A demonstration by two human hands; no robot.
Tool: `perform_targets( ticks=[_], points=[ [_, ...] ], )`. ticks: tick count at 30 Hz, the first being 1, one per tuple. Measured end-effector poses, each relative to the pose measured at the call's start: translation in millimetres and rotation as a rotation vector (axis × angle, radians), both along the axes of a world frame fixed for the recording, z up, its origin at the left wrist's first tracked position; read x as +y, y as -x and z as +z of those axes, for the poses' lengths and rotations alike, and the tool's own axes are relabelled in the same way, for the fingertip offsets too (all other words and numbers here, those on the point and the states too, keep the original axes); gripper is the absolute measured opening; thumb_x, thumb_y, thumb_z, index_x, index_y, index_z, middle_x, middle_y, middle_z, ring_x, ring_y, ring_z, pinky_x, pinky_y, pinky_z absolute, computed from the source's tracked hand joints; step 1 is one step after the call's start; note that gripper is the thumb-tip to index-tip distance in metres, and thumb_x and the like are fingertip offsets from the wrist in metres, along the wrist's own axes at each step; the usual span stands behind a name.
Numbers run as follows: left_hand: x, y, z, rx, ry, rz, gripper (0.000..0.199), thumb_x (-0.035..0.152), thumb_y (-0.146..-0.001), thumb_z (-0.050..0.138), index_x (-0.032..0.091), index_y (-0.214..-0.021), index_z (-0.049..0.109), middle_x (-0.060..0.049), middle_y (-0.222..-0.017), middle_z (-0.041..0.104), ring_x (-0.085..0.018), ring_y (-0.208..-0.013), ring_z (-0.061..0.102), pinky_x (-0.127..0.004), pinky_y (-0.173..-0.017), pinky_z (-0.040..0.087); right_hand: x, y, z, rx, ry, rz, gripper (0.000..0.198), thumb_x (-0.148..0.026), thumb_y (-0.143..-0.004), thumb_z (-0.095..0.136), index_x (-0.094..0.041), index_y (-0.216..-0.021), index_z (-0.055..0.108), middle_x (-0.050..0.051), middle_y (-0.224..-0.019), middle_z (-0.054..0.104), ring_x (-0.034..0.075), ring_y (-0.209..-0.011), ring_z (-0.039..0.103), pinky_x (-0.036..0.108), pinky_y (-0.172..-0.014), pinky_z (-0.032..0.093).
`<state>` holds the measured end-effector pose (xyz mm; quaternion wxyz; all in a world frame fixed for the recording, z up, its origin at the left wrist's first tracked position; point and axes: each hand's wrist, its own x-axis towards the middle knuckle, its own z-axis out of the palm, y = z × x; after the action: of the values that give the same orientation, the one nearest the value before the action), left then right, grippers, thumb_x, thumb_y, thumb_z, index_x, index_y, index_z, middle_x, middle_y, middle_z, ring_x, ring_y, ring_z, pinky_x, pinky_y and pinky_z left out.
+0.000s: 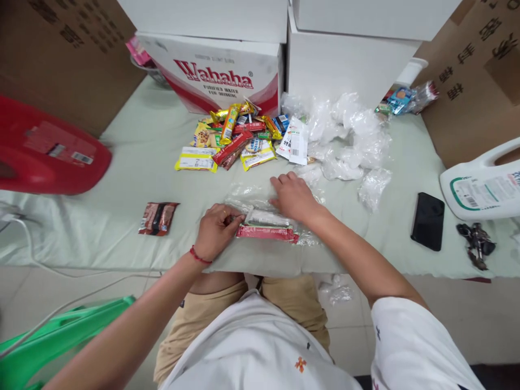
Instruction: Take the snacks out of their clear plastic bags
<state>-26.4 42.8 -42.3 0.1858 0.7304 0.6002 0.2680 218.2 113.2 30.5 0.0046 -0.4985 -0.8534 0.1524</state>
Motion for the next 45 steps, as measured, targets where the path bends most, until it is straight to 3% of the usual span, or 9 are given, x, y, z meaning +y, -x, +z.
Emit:
perform_targets(
  ticks=[4,8,17,23,28,34,39,42,45],
  points=[
    [0.4,-0.6,-3.5,0.048,-0.082,0.091,0.015,0.036,-0.085,0.074,0.022,-0.091,0.072,-0.011,-0.112,0.067,-0.033,-0.117,0.056,-0.05,-0.102,0.044,31.1,16.7,-6.6,0.015,0.241,-0.028,0.016,-0.017,-0.087,0.07,-0.014,-0.103,0.072,0.008,-0.089,0.073,0.022,-0.089,0.06,0.028,-0.075,0.037],
    [3.3,-2.1,-7.1,0.033,-0.11,0.133,0.054,0.034,-0.08,0.077,0.022,-0.13,0.06,-0.016,-0.143,0.054,-0.037,-0.14,0.044,-0.056,-0.117,0.037,17.3,15.6,11.0,0.227,0.212,0.053,0.013,-0.01,-0.088,0.06,-0.016,-0.093,0.07,0.001,-0.08,0.068,0.014,-0.07,0.055,0.024,-0.066,0.034],
    [5.7,1.8,2.9,-0.019,0.039,-0.011,0.02,0.029,-0.08,0.072,0.022,-0.069,0.057,-0.008,-0.092,0.065,-0.028,-0.099,0.058,-0.044,-0.09,0.047,-106.4,22.7,-10.1,-0.082,0.089,0.319,0.065,-0.012,-0.097,0.054,-0.026,-0.16,0.044,0.01,-0.11,0.068,0.019,-0.079,0.061,0.028,-0.064,0.038],
    [-4.0,18.3,24.0,-0.425,0.277,-0.018,0.008,0.029,-0.084,0.054,0.023,-0.089,0.054,0.001,-0.085,0.066,-0.015,-0.069,0.059,-0.03,-0.069,0.047,-118.1,28.5,-17.8,-0.035,-0.009,0.127,0.052,-0.024,-0.105,0.052,-0.036,-0.156,0.051,0.007,-0.101,0.064,0.02,-0.084,0.058,0.028,-0.063,0.035],
    [-12.8,-2.1,36.6,-0.346,0.427,0.099,0.027,0.046,-0.086,0.063,0.022,-0.096,0.058,0.003,-0.071,0.065,-0.017,-0.06,0.059,-0.03,-0.061,0.044,-123.3,29.5,-32.5,0.014,-0.071,0.069,0.046,-0.028,-0.107,0.051,-0.034,-0.152,0.054,0.007,-0.098,0.061,0.021,-0.085,0.053,0.029,-0.065,0.033],
    [-25.9,-52.5,31.5,-0.323,0.219,0.1,0.014,0.028,-0.09,0.057,0.022,-0.079,0.062,0.002,-0.069,0.065,-0.016,-0.067,0.061,-0.029,-0.066,0.045,-134.3,30.5,-54.9,0.137,-0.14,-0.049,0.038,-0.023,-0.109,0.039,-0.022,-0.137,0.065,0.01,-0.098,0.06,0.026,-0.092,0.051,0.036,-0.079,0.044],
    [-40.1,-68.7,16.5,-0.064,0.026,0.027,0.023,0.027,-0.101,0.046,0.022,-0.092,0.067,-0.006,-0.09,0.066,-0.019,-0.077,0.062,-0.031,-0.065,0.041,-153.5,23.1,-34.3,0.429,-0.043,-0.049,0.032,-0.022,-0.1,0.054,-0.017,-0.13,0.065,0.016,-0.118,0.063,0.03,-0.109,0.055,0.047,-0.096,0.052],
    [-45.5,-69.7,9.0,0.012,-0.017,-0.009,0.021,0.026,-0.101,0.049,0.022,-0.092,0.067,-0.007,-0.091,0.063,-0.02,-0.078,0.059,-0.032,-0.066,0.041,-166.9,-13.5,-12.7,0.634,0.035,0.046,0.036,-0.022,-0.102,0.054,-0.024,-0.137,0.062,0.012,-0.128,0.067,0.027,-0.118,0.061,0.046,-0.103,0.053],
    [-46.7,-71.4,3.4,0.039,-0.052,-0.003,0.019,0.025,-0.098,0.052,0.023,-0.086,0.067,-0.007,-0.089,0.061,-0.021,-0.078,0.058,-0.033,-0.066,0.04,-171.9,-74.2,-6.9,0.706,-0.111,-0.247,0.033,-0.019,-0.104,0.049,-0.031,-0.128,0.068,0.007,-0.115,0.072,0.024,-0.108,0.067,0.043,-0.095,0.057]
  ],
)
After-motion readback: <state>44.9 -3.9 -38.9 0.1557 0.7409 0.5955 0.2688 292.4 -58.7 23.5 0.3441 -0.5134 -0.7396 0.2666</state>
